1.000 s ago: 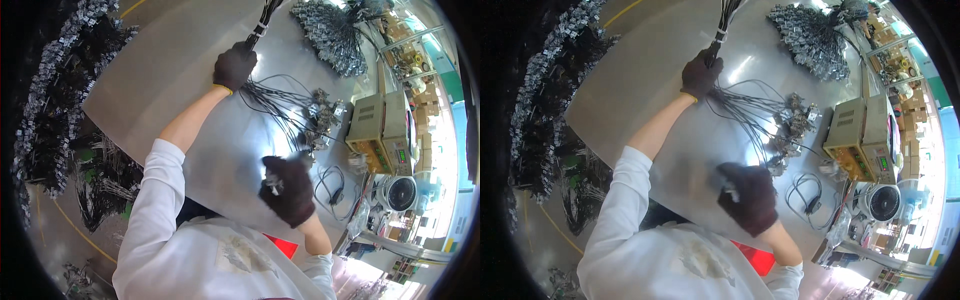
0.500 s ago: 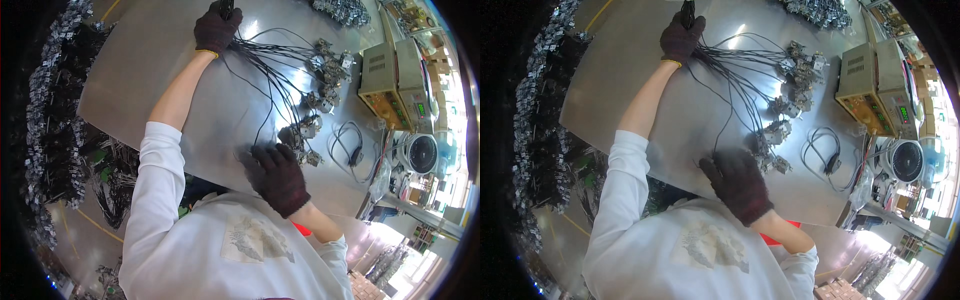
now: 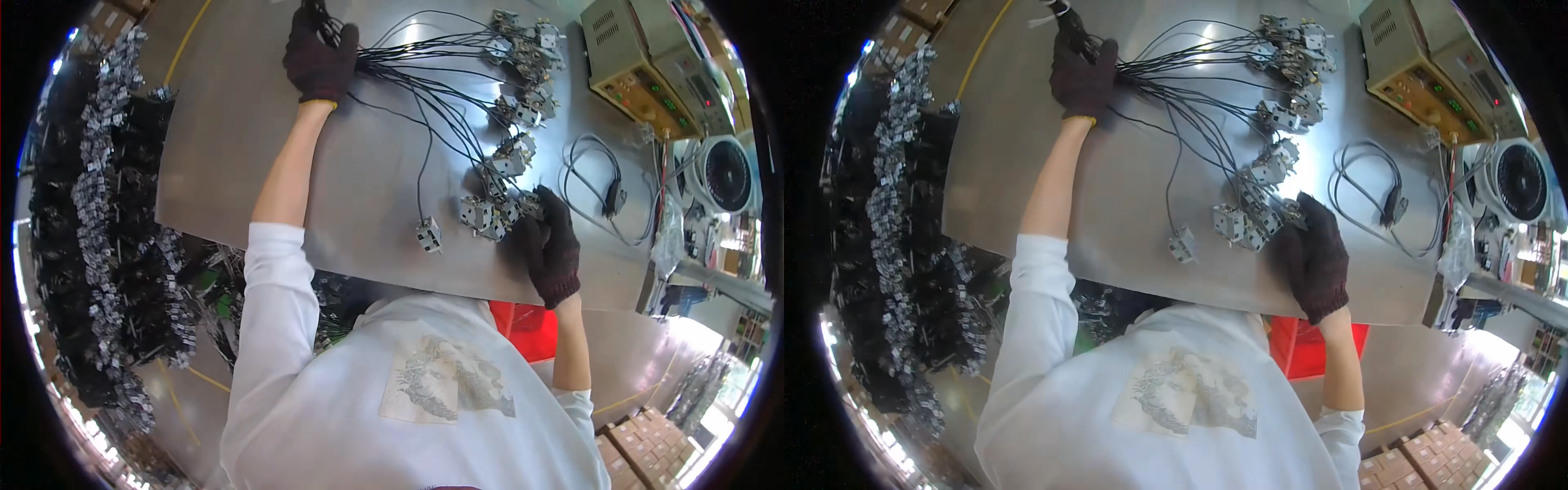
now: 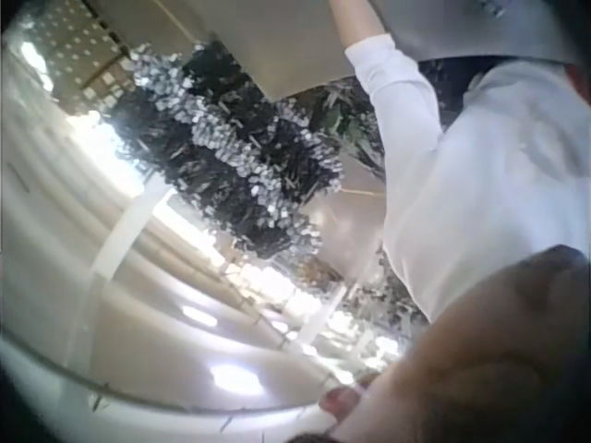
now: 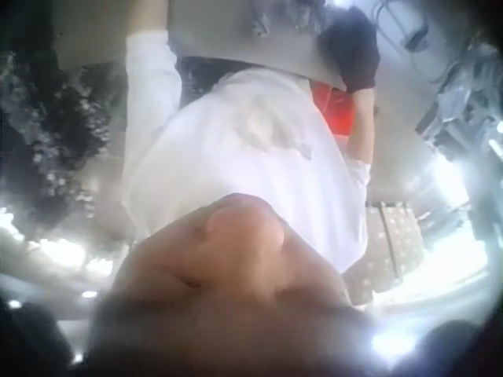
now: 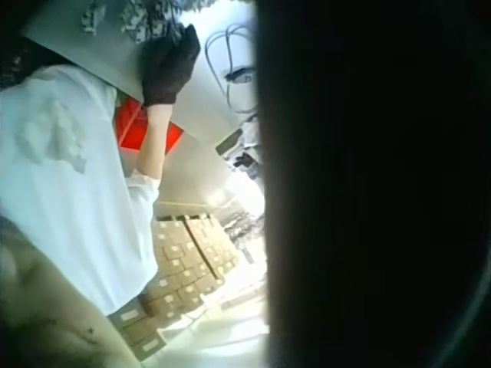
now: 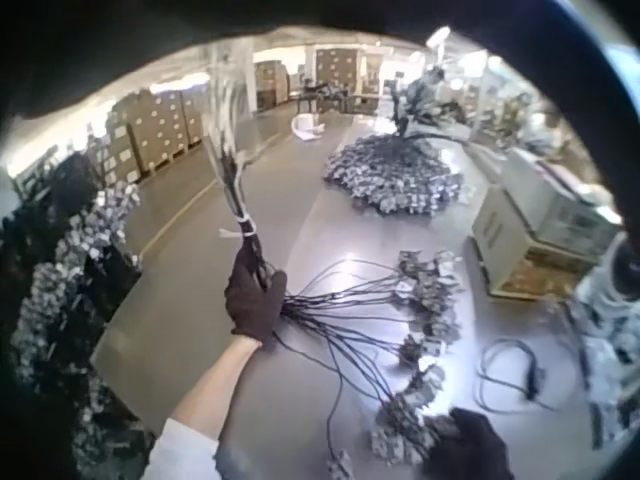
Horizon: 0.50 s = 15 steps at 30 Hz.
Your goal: Arranging and inspecting multiple wire harnesses on a workbench in an electronics manufacturing facility.
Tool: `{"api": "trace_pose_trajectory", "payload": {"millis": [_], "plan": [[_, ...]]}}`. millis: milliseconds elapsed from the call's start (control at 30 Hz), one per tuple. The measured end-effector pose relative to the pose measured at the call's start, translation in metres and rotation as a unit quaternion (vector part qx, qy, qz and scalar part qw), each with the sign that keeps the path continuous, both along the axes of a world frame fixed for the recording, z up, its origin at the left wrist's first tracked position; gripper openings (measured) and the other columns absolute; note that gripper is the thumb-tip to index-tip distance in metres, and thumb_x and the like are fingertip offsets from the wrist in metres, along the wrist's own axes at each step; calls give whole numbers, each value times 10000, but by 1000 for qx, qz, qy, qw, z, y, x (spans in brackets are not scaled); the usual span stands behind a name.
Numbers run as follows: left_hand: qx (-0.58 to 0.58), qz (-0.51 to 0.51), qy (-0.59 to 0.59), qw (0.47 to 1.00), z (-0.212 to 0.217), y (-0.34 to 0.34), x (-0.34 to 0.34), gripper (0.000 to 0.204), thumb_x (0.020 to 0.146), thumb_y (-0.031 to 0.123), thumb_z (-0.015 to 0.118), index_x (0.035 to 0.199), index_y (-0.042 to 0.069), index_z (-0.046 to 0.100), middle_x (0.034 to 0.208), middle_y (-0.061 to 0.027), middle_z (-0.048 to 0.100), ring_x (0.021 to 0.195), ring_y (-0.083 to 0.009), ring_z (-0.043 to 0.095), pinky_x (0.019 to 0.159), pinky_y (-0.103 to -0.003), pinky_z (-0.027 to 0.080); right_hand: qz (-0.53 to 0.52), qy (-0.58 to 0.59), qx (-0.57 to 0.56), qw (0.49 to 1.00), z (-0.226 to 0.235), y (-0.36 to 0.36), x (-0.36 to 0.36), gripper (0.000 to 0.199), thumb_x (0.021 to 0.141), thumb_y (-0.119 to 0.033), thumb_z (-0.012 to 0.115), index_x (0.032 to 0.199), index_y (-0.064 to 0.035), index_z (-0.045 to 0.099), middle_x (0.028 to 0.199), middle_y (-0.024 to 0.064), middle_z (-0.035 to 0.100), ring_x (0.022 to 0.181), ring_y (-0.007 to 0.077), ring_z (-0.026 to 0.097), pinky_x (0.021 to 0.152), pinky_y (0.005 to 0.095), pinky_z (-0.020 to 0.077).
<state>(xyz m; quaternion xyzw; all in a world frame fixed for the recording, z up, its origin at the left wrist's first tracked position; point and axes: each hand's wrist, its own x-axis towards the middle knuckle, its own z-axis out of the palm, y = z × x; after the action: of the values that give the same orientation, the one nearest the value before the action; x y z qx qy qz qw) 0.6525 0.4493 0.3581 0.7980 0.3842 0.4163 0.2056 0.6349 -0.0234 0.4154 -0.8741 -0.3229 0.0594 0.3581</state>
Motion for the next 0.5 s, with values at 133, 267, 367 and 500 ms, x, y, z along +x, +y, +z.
{"api": "trace_pose_trajectory", "payload": {"millis": [133,267,367,500], "plan": [[85,0,93,992,1,-29,-44,717,945,424,747,1534,56,571,1409,-201,694,1324,-431,643,1125,-546,505,42,-15,-21,999,-5,-6,16,428,1053,-79,674,1477,-31,635,1288,196,738,1117,314,721,978,415,569],[120,-175,124,969,28,-92,-124,650,971,329,758,1529,40,589,1534,-160,636,1400,-387,620,1195,-479,485,75,-19,-23,997,-6,-1,26,427,1009,-68,696,1432,-35,649,1254,192,740,1127,371,716,978,448,572],[-131,-316,118,932,55,-169,-175,786,892,310,882,1564,55,564,1532,-200,609,1427,-381,597,1216,-426,478,114,-61,-14,991,-2,6,24,452,958,-54,725,1406,-56,659,1248,183,741,1133,397,711,960,478,580],[-12,-413,153,898,58,-231,-183,1016,764,377,987,1612,94,505,1566,-180,570,1421,-390,597,1235,-473,467,139,-137,-33,980,8,17,6,453,928,-84,769,1372,-89,676,1258,164,736,1086,384,706,910,484,584]]}}
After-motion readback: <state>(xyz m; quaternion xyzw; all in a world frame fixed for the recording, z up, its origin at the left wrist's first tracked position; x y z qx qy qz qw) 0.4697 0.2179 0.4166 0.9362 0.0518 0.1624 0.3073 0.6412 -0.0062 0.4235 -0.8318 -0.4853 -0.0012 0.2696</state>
